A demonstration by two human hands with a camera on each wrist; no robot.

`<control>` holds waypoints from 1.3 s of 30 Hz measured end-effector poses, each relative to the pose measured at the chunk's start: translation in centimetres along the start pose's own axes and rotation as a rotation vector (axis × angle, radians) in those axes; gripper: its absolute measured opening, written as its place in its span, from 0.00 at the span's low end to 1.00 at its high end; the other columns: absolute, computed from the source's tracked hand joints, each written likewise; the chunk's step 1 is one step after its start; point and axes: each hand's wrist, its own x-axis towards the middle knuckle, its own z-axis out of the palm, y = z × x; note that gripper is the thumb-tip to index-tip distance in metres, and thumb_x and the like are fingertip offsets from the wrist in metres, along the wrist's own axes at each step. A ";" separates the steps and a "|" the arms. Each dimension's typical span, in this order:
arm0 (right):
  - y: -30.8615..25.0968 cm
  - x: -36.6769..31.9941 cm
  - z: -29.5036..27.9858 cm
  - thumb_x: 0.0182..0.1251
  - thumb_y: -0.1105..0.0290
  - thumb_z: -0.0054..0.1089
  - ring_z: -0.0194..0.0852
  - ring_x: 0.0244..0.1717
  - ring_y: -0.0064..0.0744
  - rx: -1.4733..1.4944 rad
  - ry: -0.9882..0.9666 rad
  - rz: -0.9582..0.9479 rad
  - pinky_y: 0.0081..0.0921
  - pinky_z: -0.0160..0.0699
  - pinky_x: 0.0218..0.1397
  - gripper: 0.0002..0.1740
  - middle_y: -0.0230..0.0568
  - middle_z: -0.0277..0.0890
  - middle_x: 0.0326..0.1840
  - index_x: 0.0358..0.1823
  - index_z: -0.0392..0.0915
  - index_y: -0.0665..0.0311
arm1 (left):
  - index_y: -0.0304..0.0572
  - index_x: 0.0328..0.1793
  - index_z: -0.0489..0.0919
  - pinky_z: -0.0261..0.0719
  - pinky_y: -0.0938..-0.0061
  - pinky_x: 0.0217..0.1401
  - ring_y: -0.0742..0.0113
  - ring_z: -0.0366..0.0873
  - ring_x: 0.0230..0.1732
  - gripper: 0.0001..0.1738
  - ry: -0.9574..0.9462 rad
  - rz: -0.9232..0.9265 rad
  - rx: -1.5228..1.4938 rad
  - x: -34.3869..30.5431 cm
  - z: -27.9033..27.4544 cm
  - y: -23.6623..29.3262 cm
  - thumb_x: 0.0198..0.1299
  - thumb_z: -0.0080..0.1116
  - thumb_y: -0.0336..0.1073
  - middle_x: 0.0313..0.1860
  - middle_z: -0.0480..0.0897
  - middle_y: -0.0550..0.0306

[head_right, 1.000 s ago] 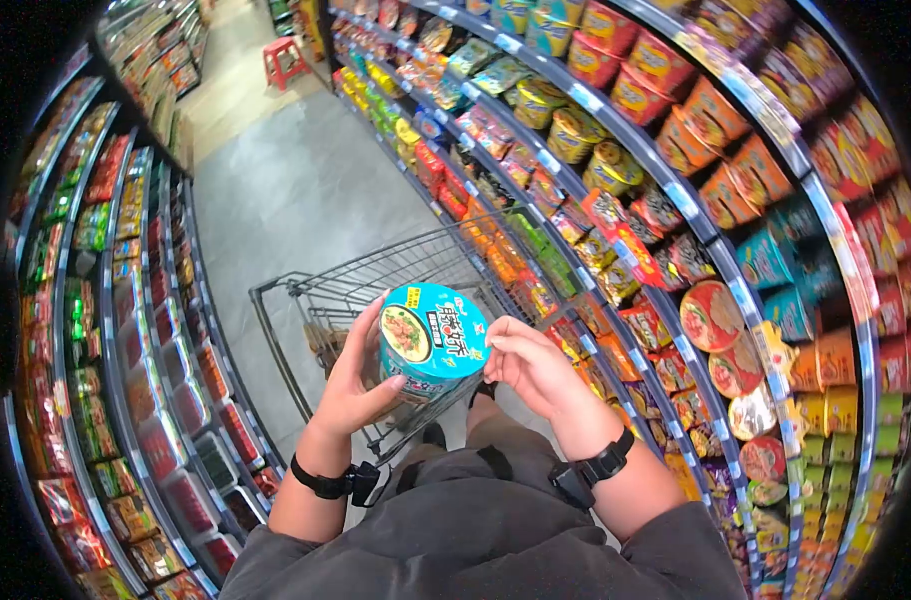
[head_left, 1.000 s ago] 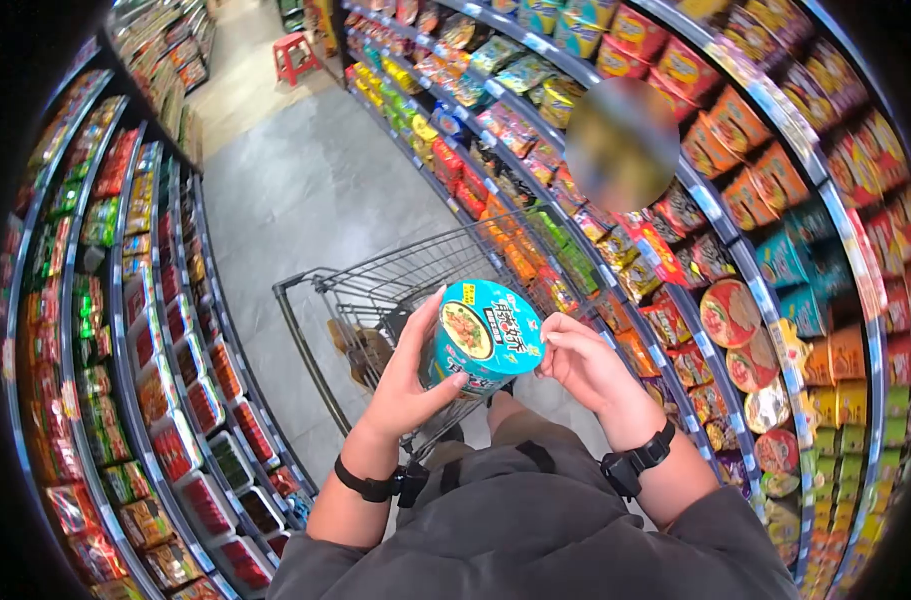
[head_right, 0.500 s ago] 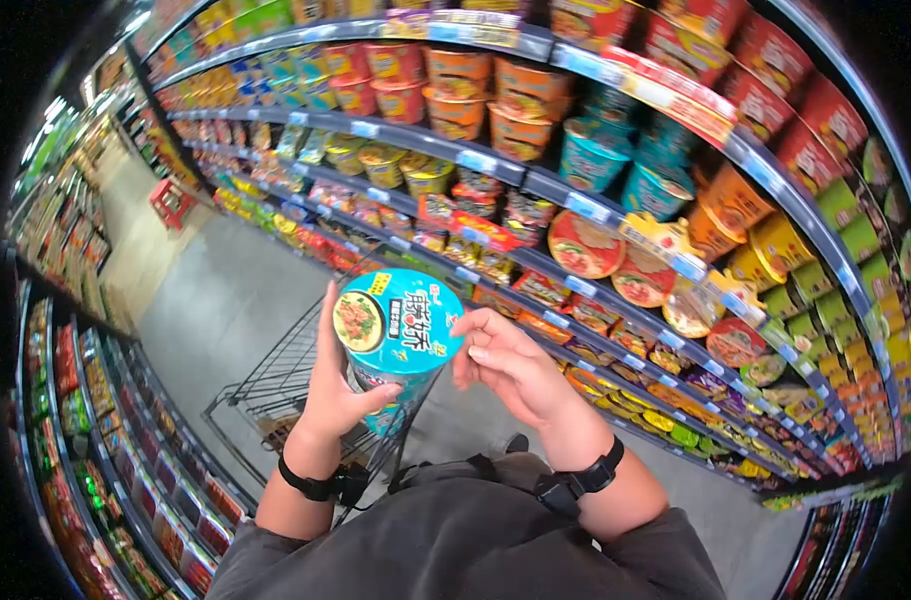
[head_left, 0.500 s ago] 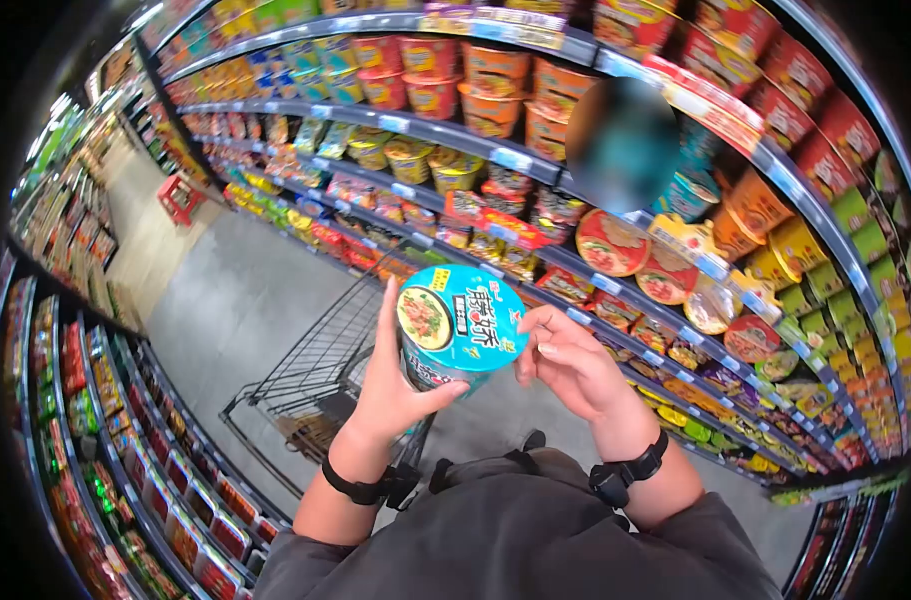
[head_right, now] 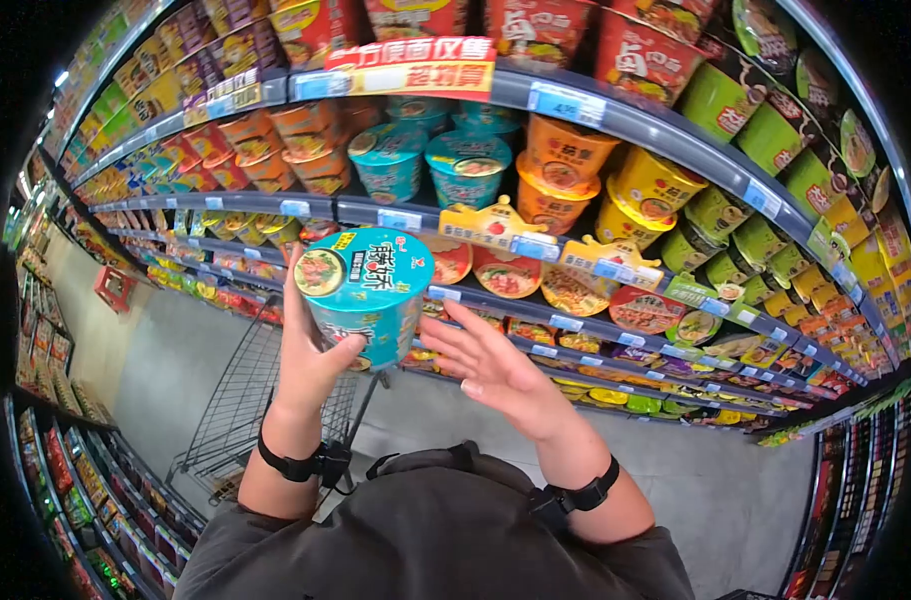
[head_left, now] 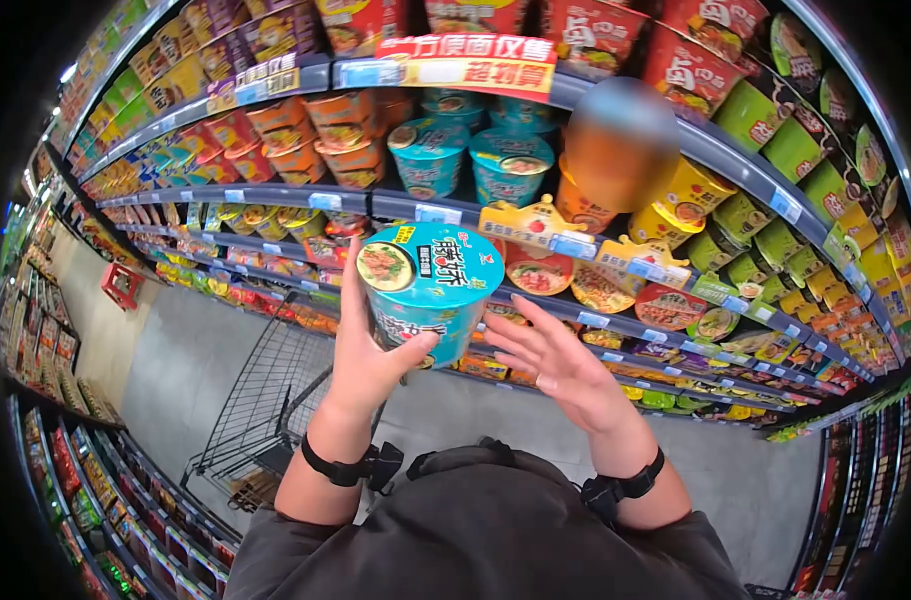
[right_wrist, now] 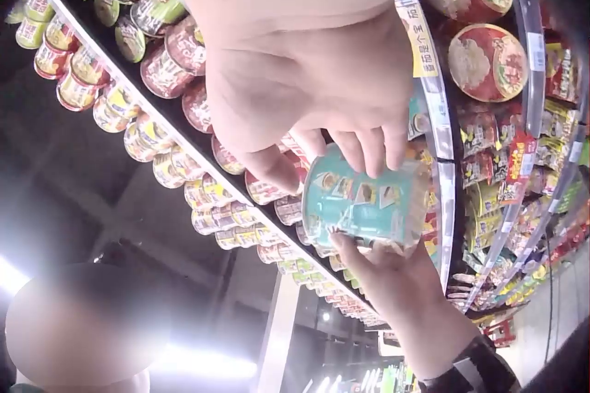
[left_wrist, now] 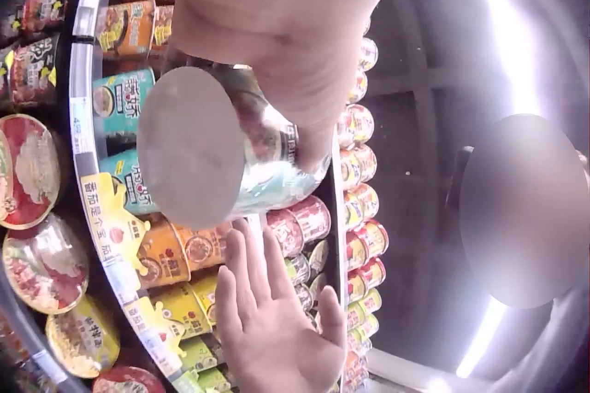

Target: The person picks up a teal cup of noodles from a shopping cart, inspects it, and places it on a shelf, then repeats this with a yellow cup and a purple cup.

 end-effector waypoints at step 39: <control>-3.7 20.0 -11.1 0.71 0.73 0.60 0.27 0.93 0.48 -0.138 -0.047 -0.144 0.49 0.29 0.91 0.51 0.51 0.33 0.93 0.88 0.39 0.67 | 0.27 0.86 0.51 0.59 0.58 0.83 0.51 0.65 0.80 0.55 -0.045 0.183 0.436 20.0 -4.7 -6.0 0.58 0.73 0.30 0.78 0.68 0.40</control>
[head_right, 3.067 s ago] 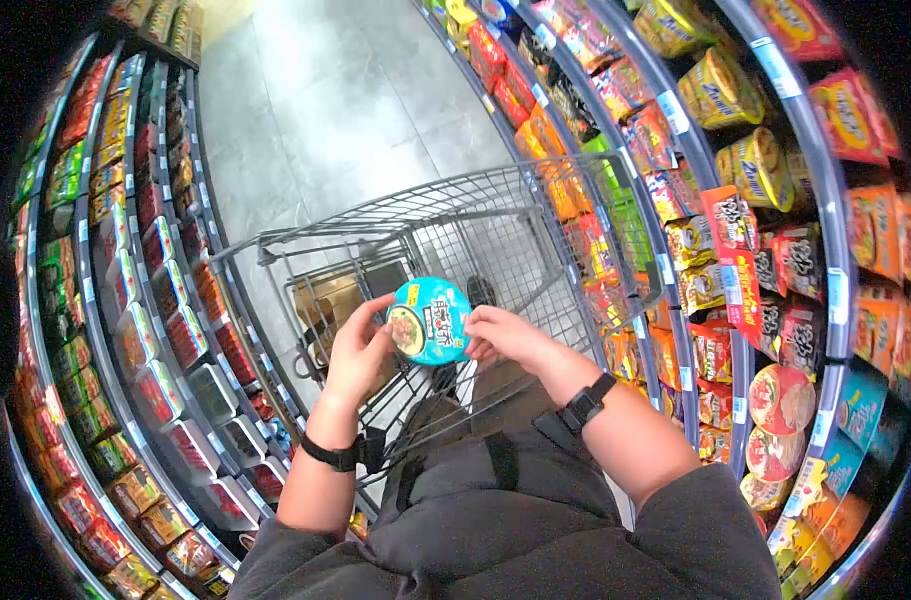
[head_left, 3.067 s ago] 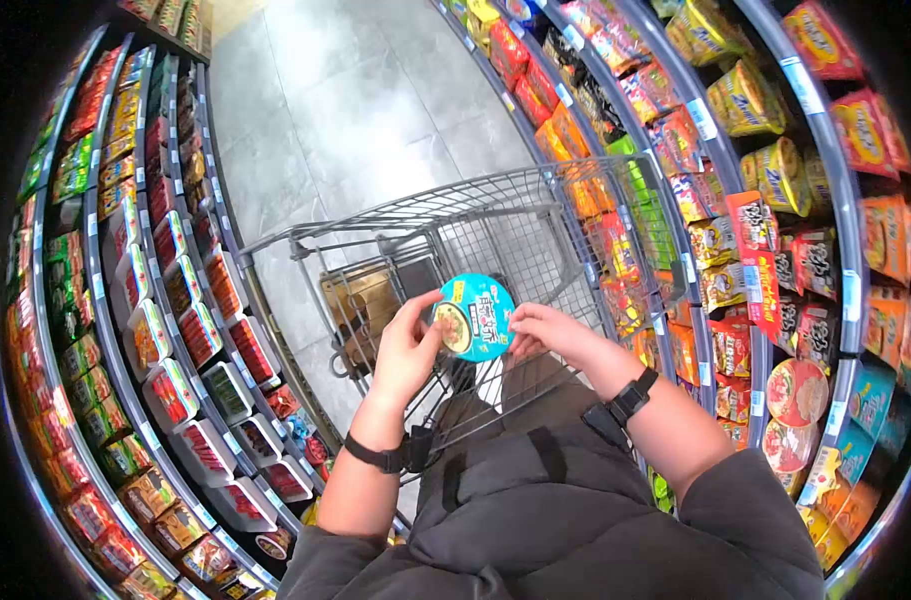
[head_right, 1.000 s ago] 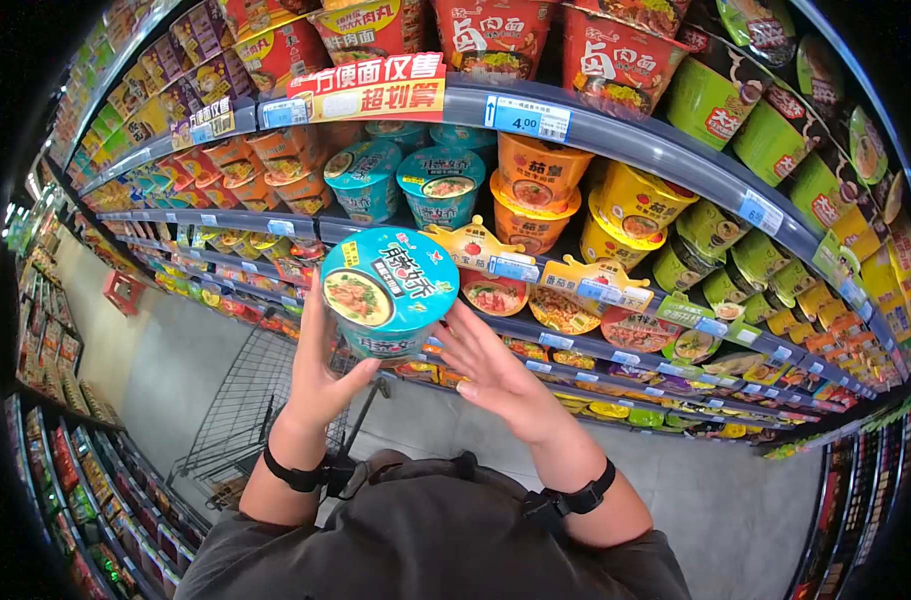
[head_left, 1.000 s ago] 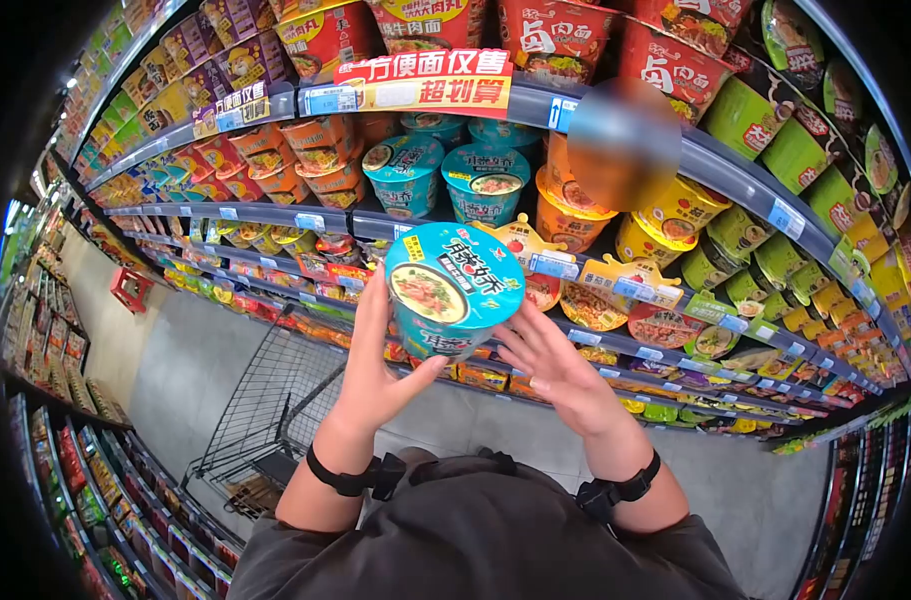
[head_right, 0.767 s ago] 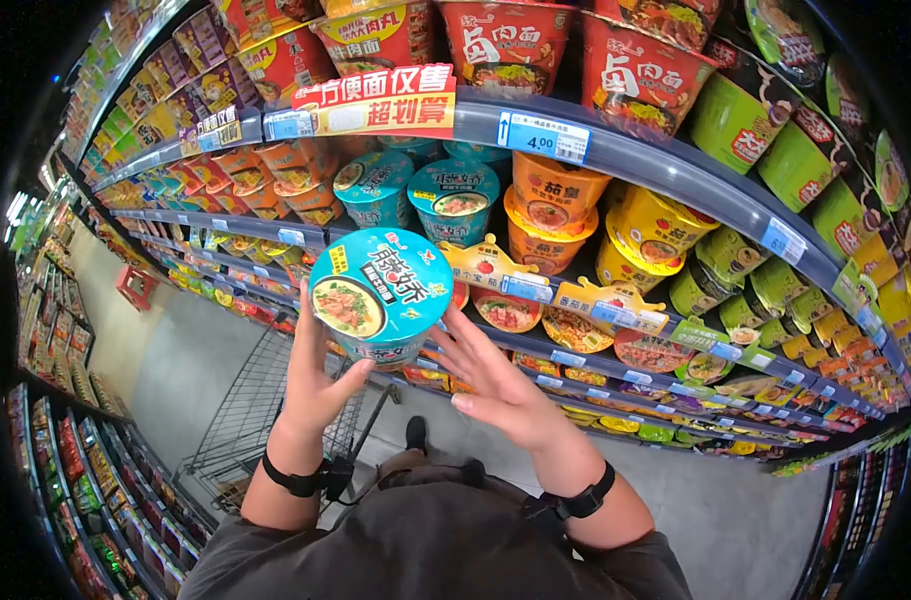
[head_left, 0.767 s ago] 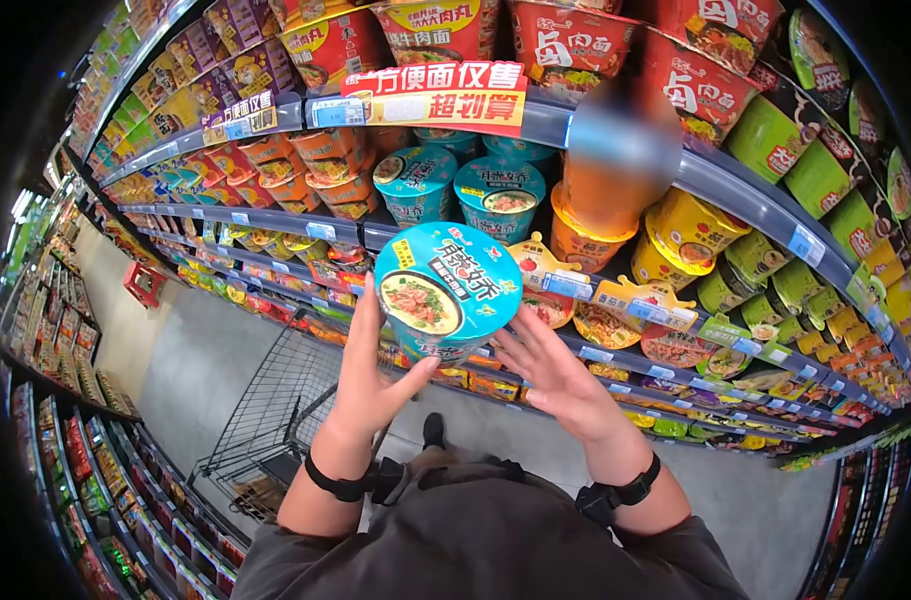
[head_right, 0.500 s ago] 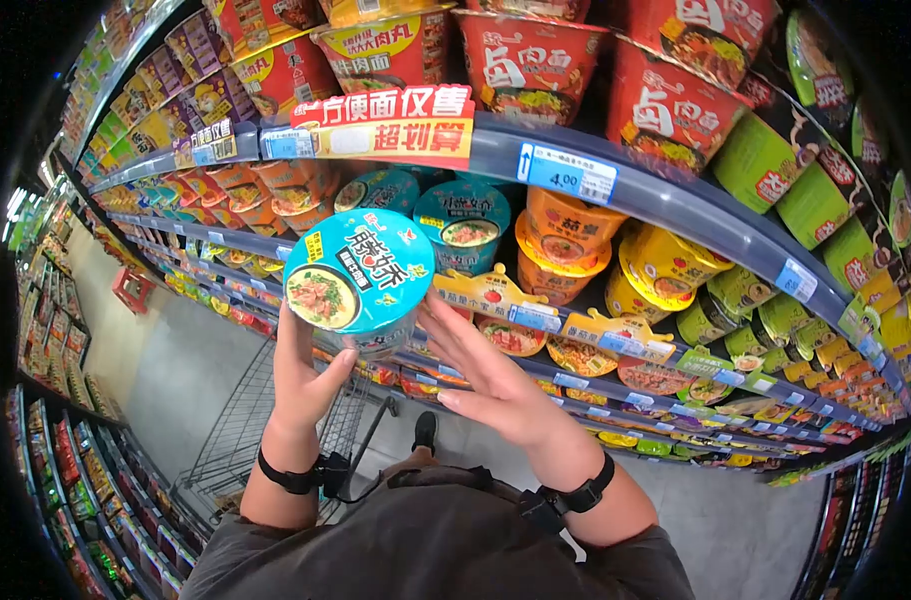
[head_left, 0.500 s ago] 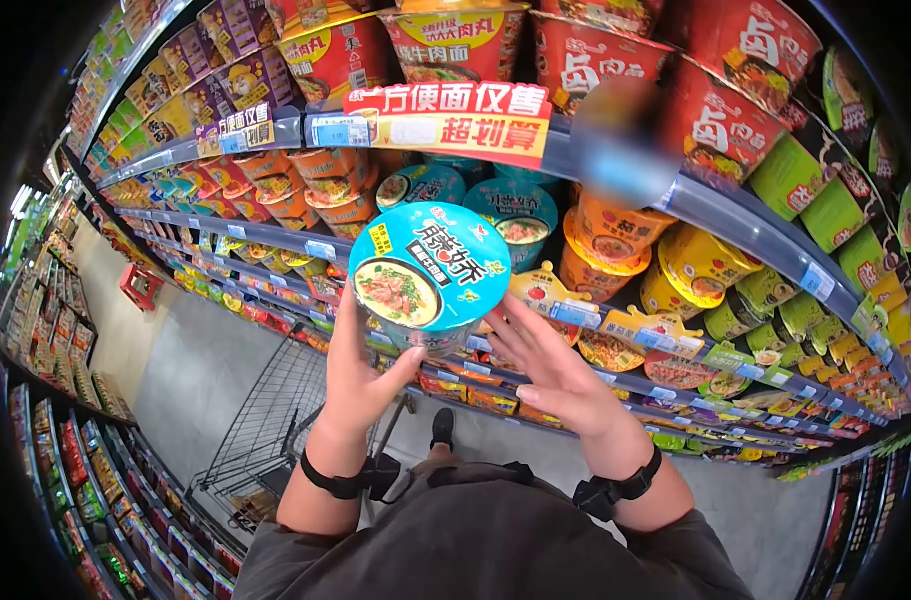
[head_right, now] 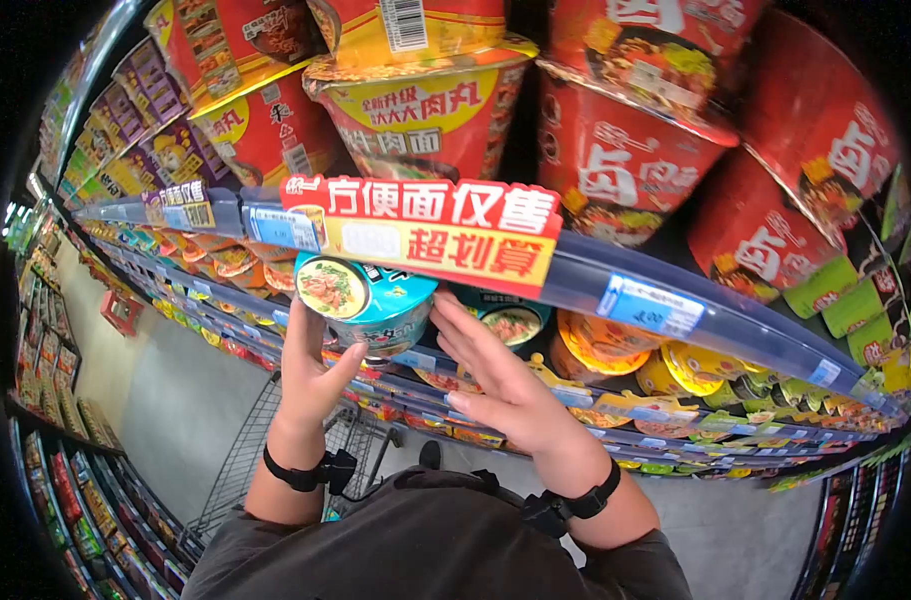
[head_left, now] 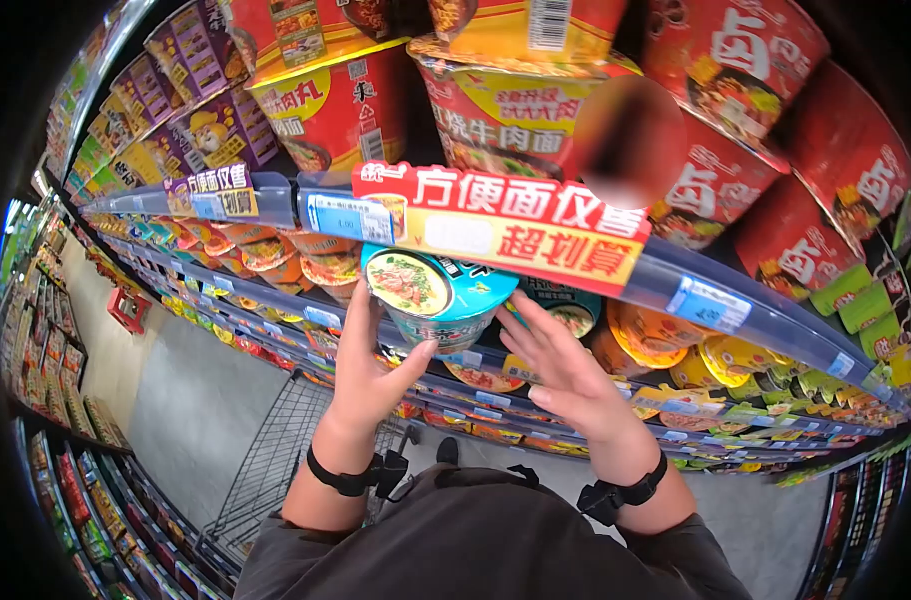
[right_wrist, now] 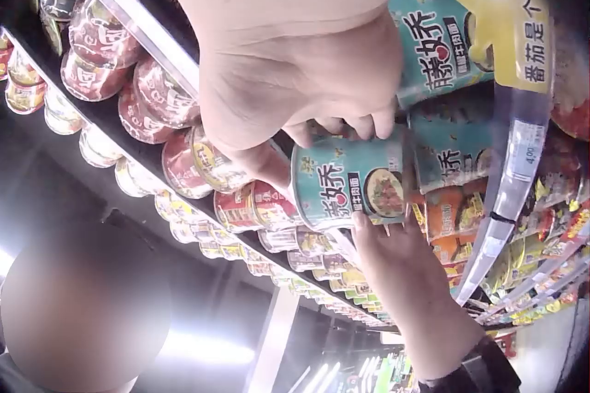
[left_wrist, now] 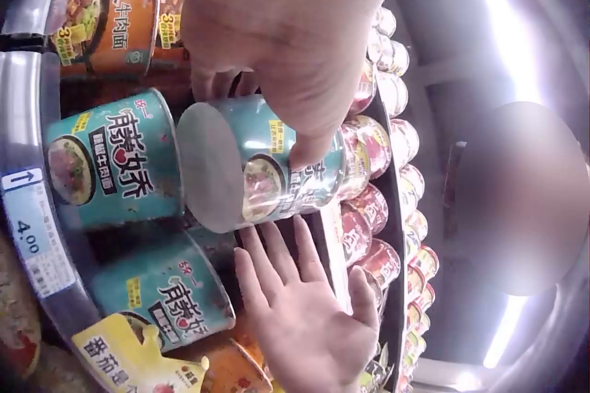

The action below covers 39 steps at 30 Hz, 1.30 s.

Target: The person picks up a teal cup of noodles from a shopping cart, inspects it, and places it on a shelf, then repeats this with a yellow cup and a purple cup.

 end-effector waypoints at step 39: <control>-3.9 -6.6 0.3 0.68 0.78 0.56 0.41 0.90 0.55 -0.056 0.084 0.051 0.49 0.39 0.90 0.49 0.62 0.42 0.90 0.87 0.40 0.72 | 0.34 0.83 0.52 0.65 0.61 0.80 0.54 0.71 0.75 0.57 -0.075 -0.013 0.099 6.5 0.1 -3.9 0.53 0.80 0.26 0.74 0.71 0.44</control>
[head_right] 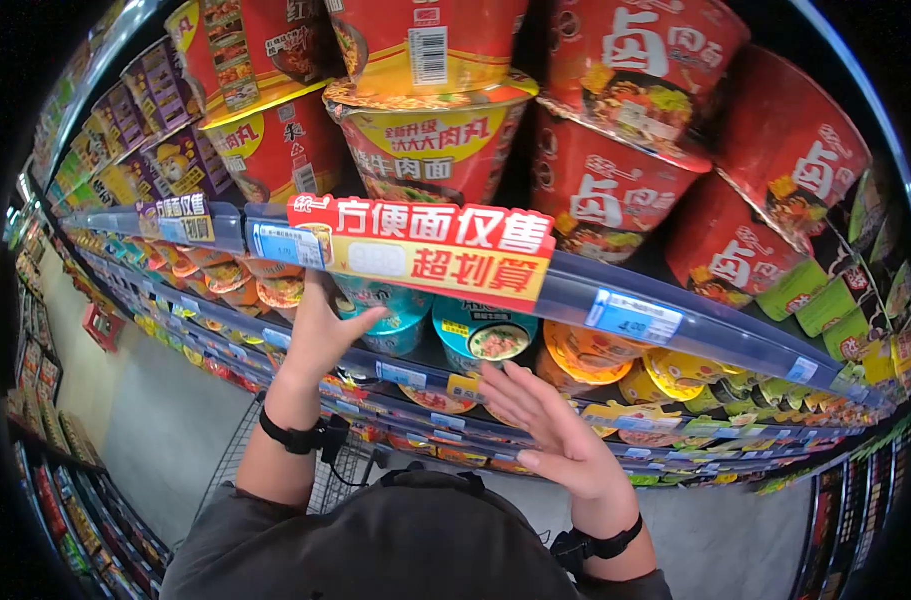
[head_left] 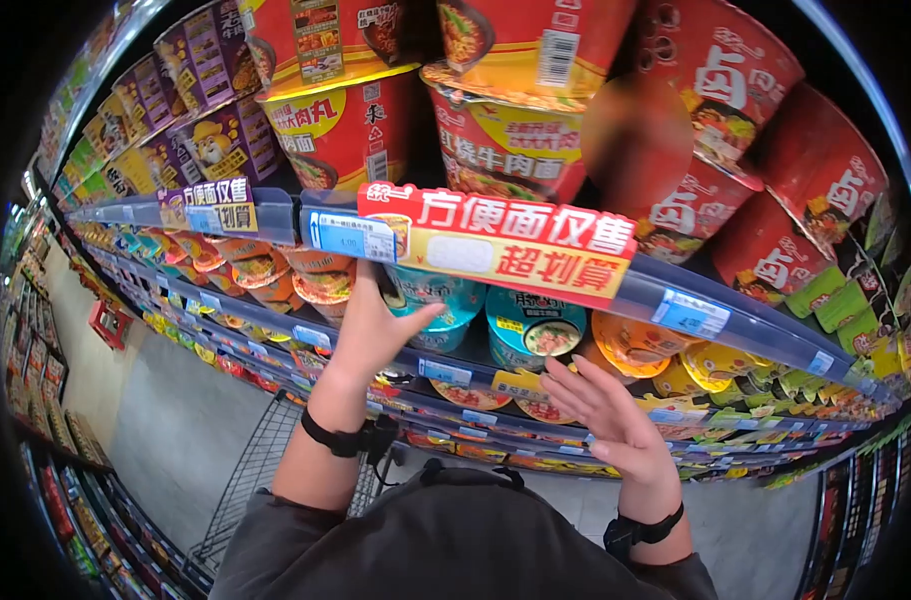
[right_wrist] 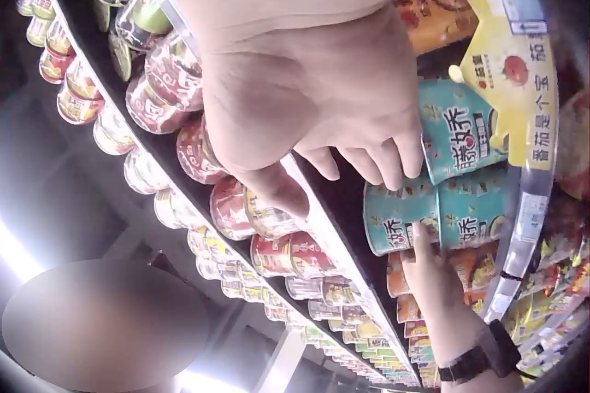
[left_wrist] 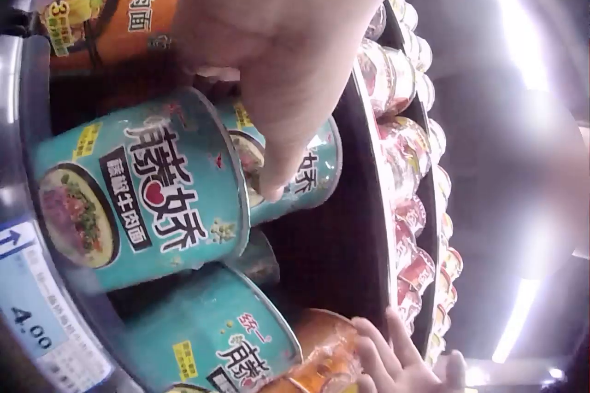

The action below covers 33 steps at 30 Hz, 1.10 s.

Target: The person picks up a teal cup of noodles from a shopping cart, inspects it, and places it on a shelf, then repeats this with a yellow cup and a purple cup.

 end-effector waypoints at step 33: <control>9.3 -16.1 4.3 0.73 0.75 0.54 0.78 0.37 0.32 0.297 0.331 0.554 0.29 0.78 0.45 0.09 0.38 0.78 0.35 0.51 0.78 0.67 | 0.34 0.65 0.81 0.80 0.68 0.62 0.61 0.85 0.57 0.19 0.539 -0.490 0.426 -47.1 -11.9 14.9 0.68 0.60 0.23 0.56 0.88 0.48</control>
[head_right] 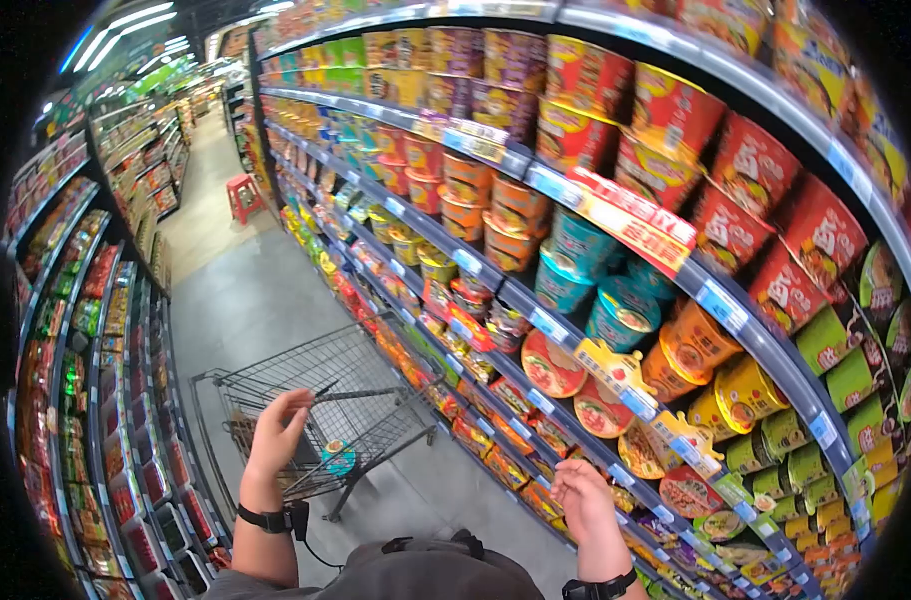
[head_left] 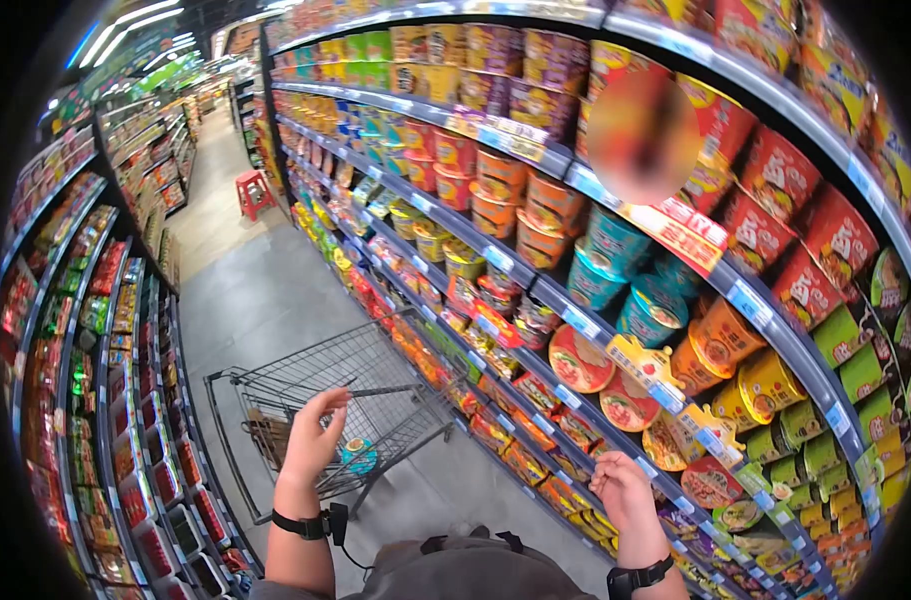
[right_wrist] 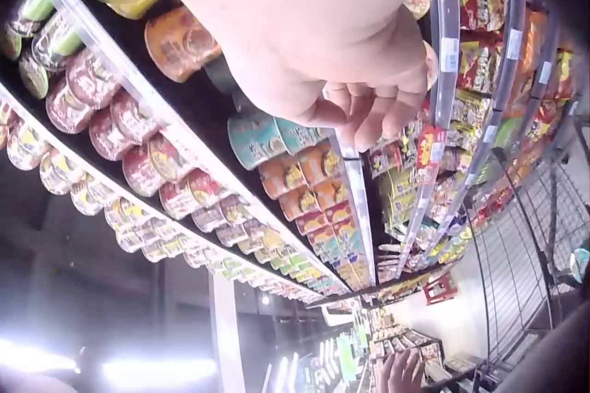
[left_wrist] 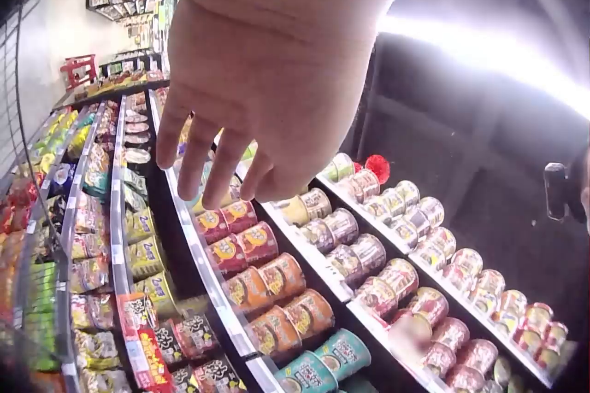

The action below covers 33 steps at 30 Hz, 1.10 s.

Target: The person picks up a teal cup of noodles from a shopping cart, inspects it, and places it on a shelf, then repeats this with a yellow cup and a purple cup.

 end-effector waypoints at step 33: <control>23.7 2.5 34.1 0.71 0.75 0.54 0.73 0.36 0.30 -0.065 -0.528 0.565 0.29 0.76 0.45 0.09 0.34 0.74 0.35 0.51 0.76 0.65 | 0.38 0.71 0.77 0.81 0.63 0.62 0.57 0.85 0.57 0.25 0.043 -0.551 0.249 -27.9 -30.8 -11.7 0.69 0.64 0.34 0.61 0.85 0.47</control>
